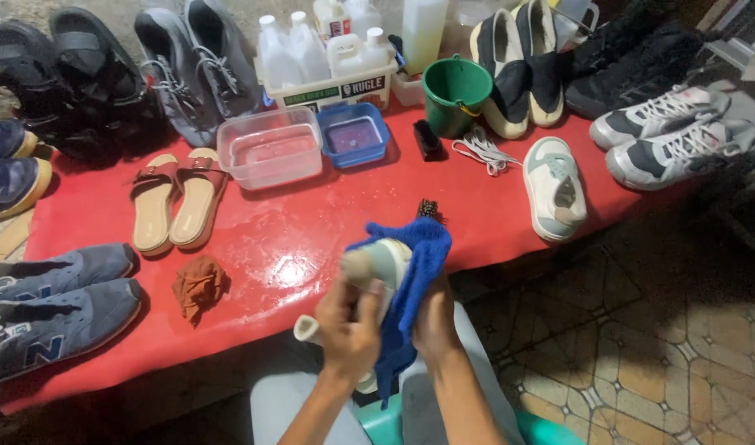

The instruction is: Cleaning the sides and midsole of a sneaker using a brush and cleaning solution

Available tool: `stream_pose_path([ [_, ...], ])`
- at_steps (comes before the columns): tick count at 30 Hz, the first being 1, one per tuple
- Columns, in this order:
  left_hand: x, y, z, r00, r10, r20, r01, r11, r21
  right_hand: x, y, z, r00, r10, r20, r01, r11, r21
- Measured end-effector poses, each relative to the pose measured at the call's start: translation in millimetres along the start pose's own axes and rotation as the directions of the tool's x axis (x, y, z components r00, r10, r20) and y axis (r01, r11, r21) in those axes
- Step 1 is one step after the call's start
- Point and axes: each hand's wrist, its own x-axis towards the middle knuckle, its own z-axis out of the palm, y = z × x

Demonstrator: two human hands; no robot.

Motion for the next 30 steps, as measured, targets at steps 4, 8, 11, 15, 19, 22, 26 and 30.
stream_pose_path([
  [4,17,26,-8,0.944,-0.318,-0.089,0.298,0.936,-0.187,-8,17,-3,0.981,0.031,0.190,-0.035,0.999,0.018],
  [8,26,25,-15,0.918,-0.381,-0.106,0.328,0.883,-0.334,-1,41,-23,0.895,0.046,0.444,0.003,0.994,-0.108],
  [11,31,27,-20,0.888,-0.448,-0.106,0.386,0.850,-0.359,4,45,-37,0.819,0.093,0.567,0.073,0.962,-0.263],
  [15,33,21,-20,0.886,-0.431,-0.169,0.350,0.863,-0.364,-3,22,-30,0.690,0.214,0.691,0.042,0.942,-0.333],
  [19,33,21,-21,0.912,-0.384,-0.147,0.336,0.902,-0.272,-16,-3,9,0.857,0.113,0.502,0.089,0.928,-0.361],
  [22,32,22,-21,0.934,-0.345,-0.089,0.309,0.908,-0.282,-7,-3,25,0.937,-0.205,0.282,0.239,0.967,-0.091],
  [26,22,14,-27,0.952,-0.286,-0.104,0.260,0.942,-0.213,-1,-14,42,0.989,0.100,0.109,-0.039,0.887,-0.460],
  [30,28,13,-30,0.835,-0.275,-0.476,0.225,0.961,-0.160,-29,63,-3,0.889,-0.015,0.457,0.340,0.690,-0.639],
])
